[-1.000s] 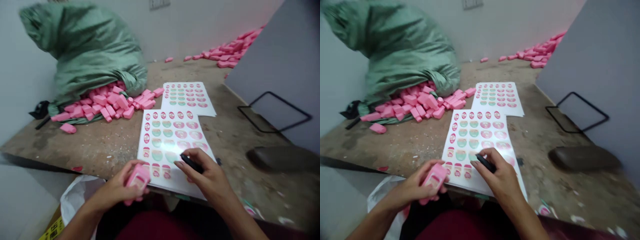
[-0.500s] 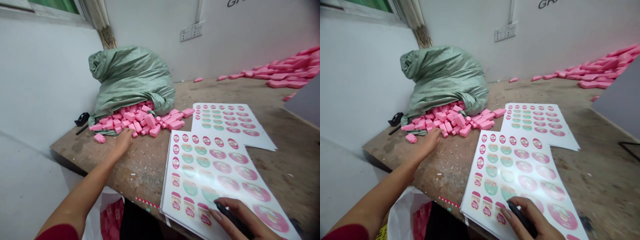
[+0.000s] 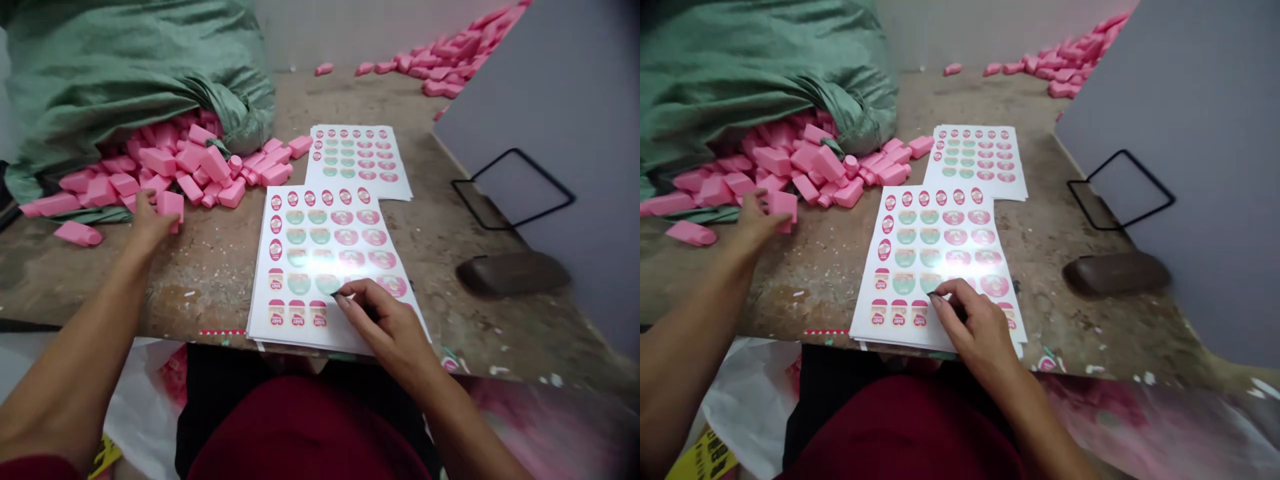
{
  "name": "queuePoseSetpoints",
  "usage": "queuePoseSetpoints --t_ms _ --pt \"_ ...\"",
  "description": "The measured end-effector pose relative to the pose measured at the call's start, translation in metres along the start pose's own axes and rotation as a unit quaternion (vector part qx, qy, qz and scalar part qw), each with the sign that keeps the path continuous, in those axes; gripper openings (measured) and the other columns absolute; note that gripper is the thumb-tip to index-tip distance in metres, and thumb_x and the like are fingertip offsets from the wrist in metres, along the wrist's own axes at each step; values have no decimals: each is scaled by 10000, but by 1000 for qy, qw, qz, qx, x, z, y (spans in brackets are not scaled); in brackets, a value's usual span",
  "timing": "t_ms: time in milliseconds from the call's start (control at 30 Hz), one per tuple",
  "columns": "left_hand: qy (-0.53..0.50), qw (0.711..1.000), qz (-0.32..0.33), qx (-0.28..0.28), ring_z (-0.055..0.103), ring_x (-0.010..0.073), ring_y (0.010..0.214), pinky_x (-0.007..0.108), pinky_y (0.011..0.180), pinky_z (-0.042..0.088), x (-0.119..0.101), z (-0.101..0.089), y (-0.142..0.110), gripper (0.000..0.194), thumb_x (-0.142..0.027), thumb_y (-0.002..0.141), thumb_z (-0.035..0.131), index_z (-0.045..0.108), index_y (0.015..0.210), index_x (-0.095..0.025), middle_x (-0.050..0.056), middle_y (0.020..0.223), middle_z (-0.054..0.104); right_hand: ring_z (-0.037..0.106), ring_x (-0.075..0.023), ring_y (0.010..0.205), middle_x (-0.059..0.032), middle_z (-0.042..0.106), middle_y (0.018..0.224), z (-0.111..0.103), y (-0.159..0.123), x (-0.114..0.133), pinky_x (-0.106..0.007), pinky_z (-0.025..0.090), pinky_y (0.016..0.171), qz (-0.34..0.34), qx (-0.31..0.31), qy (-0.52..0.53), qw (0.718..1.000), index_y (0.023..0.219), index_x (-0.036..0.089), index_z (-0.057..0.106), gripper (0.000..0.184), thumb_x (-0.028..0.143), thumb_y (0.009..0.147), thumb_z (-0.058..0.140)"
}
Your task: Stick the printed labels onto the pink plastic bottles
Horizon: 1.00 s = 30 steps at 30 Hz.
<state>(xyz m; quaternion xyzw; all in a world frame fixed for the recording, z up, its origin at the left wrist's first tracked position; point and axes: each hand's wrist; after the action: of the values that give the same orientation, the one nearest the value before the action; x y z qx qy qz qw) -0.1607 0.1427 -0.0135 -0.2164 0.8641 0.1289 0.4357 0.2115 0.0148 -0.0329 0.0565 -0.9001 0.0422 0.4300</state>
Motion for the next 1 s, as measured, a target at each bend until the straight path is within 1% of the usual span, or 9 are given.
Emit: queuePoseSetpoints --t_ms 67,100,167,200,300,367,467,600,1000 --pt "-83 996 -26 12 548 136 890 241 747 459 -11 5 -34 542 -131 738 691 452 1224 -159 32 1136 608 535 -160 565 16 634 635 -1 -2 0 -284 367 579 -17 -7 -79 997 926 243 641 205 409 903 523" --pt "-173 982 -55 58 554 120 824 224 694 452 -19 10 -54 453 -143 740 686 512 1158 -164 18 1052 624 535 -164 560 10 658 646 0 -3 0 -289 357 585 -29 -7 -120 992 923 248 650 197 393 900 519" --pt "-326 921 -127 170 549 101 711 198 608 429 -38 25 -97 306 -141 722 667 590 1018 -135 21 858 634 533 -171 552 1 692 667 1 -4 -1 -297 337 592 -52 -6 -185 981 911 254 664 193 360 900 504" --pt "-367 890 -159 217 560 105 693 203 601 444 -47 34 -117 313 -150 714 672 602 1018 -128 33 834 645 533 -174 550 -1 700 672 2 -4 -1 -300 331 596 -59 -6 -205 977 909 253 668 196 350 903 497" --pt "-428 815 -241 307 641 156 780 254 660 515 -66 63 -163 460 -133 686 690 577 1132 -142 82 955 696 534 -179 540 1 712 677 6 -3 -3 -305 329 613 -67 -7 -228 971 908 248 672 195 338 911 499" --pt "-448 790 -269 322 672 204 921 314 769 548 -70 79 -179 505 -124 693 697 546 1173 -166 97 1038 696 526 -177 530 2 713 677 7 -2 -4 -305 325 621 -76 -16 -233 969 897 245 672 189 330 915 504" --pt "-456 785 -277 314 654 241 1066 374 897 533 -67 94 -185 475 -132 714 700 541 1159 -184 96 1072 686 515 -169 518 1 715 676 9 -2 -4 -305 312 629 -94 -27 -240 966 884 238 670 204 324 930 491" --pt "-446 792 -272 316 619 271 1140 403 916 529 -63 96 -183 453 -154 715 710 558 1140 -189 97 1066 678 533 -163 529 1 712 660 12 -1 -4 -312 297 658 -106 -31 -249 962 870 228 660 225 317 948 469" --pt "-459 782 -272 322 643 250 1056 424 953 488 -60 96 -185 456 -141 721 718 553 1144 -183 89 1016 685 487 -157 498 -6 692 629 14 2 -1 -308 272 636 -113 -37 -273 955 848 216 666 227 307 946 482"
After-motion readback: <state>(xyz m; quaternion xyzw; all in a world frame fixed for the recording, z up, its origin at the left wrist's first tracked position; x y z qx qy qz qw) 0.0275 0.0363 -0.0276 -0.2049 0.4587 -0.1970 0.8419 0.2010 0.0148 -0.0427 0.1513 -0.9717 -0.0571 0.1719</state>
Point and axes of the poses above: each hand's wrist, its own y-axis towards the middle knuckle, its own z-axis out of the palm, x = y × z
